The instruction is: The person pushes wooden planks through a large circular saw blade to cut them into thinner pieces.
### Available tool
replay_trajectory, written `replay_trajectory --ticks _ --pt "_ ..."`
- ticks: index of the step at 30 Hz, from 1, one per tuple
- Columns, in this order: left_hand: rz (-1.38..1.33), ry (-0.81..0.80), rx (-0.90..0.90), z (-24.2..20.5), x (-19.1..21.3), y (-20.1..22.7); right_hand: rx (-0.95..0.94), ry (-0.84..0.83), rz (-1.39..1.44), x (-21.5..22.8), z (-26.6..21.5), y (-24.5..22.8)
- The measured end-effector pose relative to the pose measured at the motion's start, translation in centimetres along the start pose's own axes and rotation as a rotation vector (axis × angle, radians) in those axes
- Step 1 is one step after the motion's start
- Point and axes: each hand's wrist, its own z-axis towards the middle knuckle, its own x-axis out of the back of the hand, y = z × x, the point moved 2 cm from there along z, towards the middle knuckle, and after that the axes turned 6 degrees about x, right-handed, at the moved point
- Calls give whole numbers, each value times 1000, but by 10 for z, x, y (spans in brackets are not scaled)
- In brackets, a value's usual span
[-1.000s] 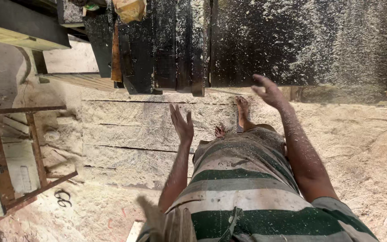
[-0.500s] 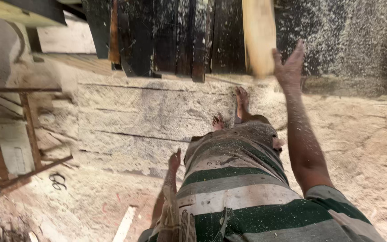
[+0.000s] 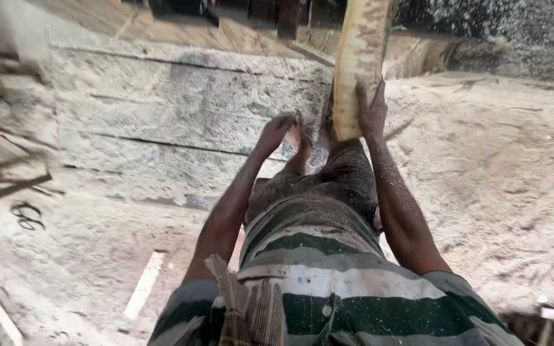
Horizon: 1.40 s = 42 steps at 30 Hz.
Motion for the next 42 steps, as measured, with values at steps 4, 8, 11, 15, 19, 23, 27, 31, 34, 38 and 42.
replay_trajectory --ticks 4,8,11,15,19,23,27,31,34,38,42 --pt "-409 -219 203 11 -38 75 71 -76 68 -24 -41 -13" --pt "-539 -119 290 -43 -69 43 -20 -205 101 -65 -115 26" --pt "-546 -49 250 -98 -85 -10 201 -270 77 -71 -178 53" --pt "-486 8 299 -202 -109 -62 446 -283 89 -61 -251 83" --pt "-504 62 307 -289 -117 -83 325 -413 -46 -55 -330 77" --pt "-382 35 423 -309 -115 -100 -67 -550 161 -48 -356 57" --pt "-454 49 452 -274 -111 -84 28 -529 151 -41 -320 32" --pt "-521 68 453 -234 -100 -63 -31 -510 164 -35 -281 7" --pt "-680 -61 424 -211 -96 -61 -68 -524 139 -33 -257 -9" --pt "-528 23 412 -170 -88 -44 -40 -509 216 -32 -216 -26" --pt "-584 58 346 -128 -66 -6 -95 -522 182 -36 -170 -29"
